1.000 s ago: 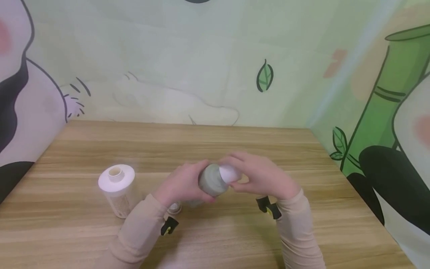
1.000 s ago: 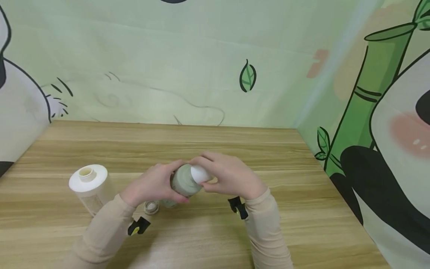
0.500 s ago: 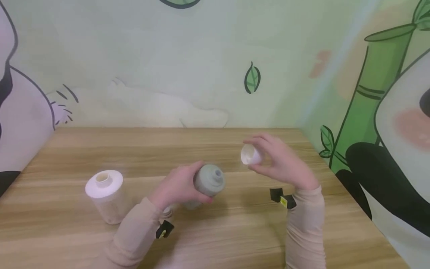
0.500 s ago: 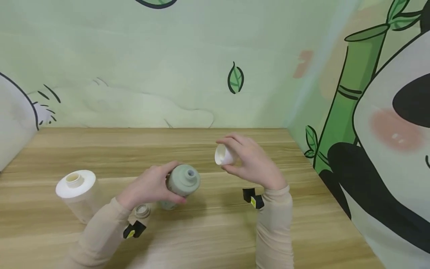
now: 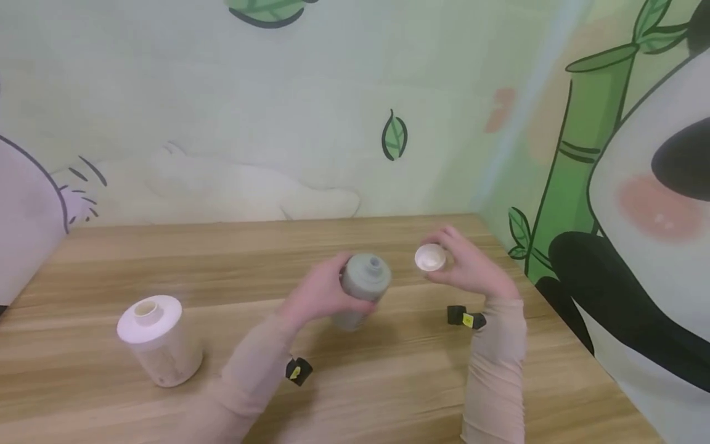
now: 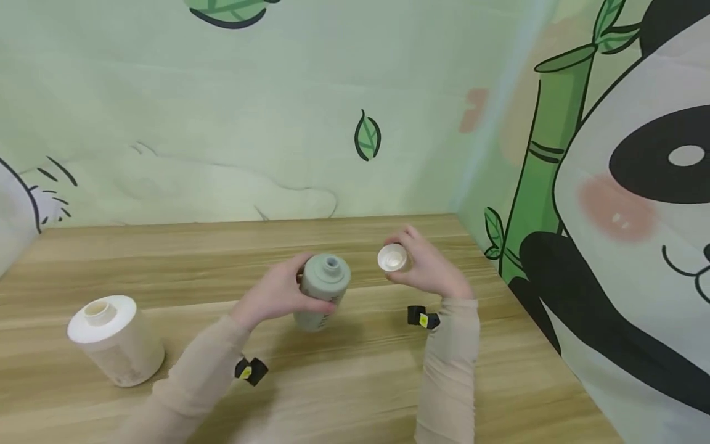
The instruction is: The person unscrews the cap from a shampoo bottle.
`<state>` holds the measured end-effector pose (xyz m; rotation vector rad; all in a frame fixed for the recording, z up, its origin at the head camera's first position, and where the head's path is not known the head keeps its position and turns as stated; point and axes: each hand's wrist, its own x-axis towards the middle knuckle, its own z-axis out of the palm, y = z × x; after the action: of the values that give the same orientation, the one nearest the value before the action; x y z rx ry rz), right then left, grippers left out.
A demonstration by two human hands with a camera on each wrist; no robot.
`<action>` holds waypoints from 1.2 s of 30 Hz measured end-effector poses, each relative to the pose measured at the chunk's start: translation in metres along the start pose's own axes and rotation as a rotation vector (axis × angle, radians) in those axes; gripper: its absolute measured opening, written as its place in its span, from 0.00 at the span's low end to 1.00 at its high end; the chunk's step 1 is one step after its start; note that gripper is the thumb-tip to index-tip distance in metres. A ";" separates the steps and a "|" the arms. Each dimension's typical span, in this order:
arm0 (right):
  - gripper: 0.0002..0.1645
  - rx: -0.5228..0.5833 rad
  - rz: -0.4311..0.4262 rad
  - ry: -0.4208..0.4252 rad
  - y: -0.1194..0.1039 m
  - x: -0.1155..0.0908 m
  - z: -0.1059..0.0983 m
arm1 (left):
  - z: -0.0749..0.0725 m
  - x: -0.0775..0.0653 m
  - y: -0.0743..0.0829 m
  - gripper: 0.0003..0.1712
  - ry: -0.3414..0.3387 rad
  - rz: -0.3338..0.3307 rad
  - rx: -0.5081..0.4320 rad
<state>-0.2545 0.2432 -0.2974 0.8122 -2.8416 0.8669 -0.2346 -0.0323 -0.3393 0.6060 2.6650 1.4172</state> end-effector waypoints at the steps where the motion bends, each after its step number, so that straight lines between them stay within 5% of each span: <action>1: 0.29 0.007 0.024 -0.006 0.004 -0.001 0.000 | 0.002 0.002 0.000 0.43 0.006 -0.001 -0.012; 11: 0.27 0.087 0.198 -0.125 0.041 -0.012 0.002 | 0.026 0.020 -0.003 0.44 0.020 0.031 -0.094; 22: 0.29 0.101 0.414 -0.285 0.076 -0.017 0.023 | 0.051 0.021 -0.004 0.45 -0.023 -0.003 -0.148; 36: 0.34 0.146 0.525 -0.365 0.095 -0.022 0.037 | 0.072 0.031 0.007 0.46 -0.012 0.015 -0.160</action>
<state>-0.2796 0.3006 -0.3809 0.2383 -3.4258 1.0834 -0.2436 0.0391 -0.3713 0.6177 2.5105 1.6055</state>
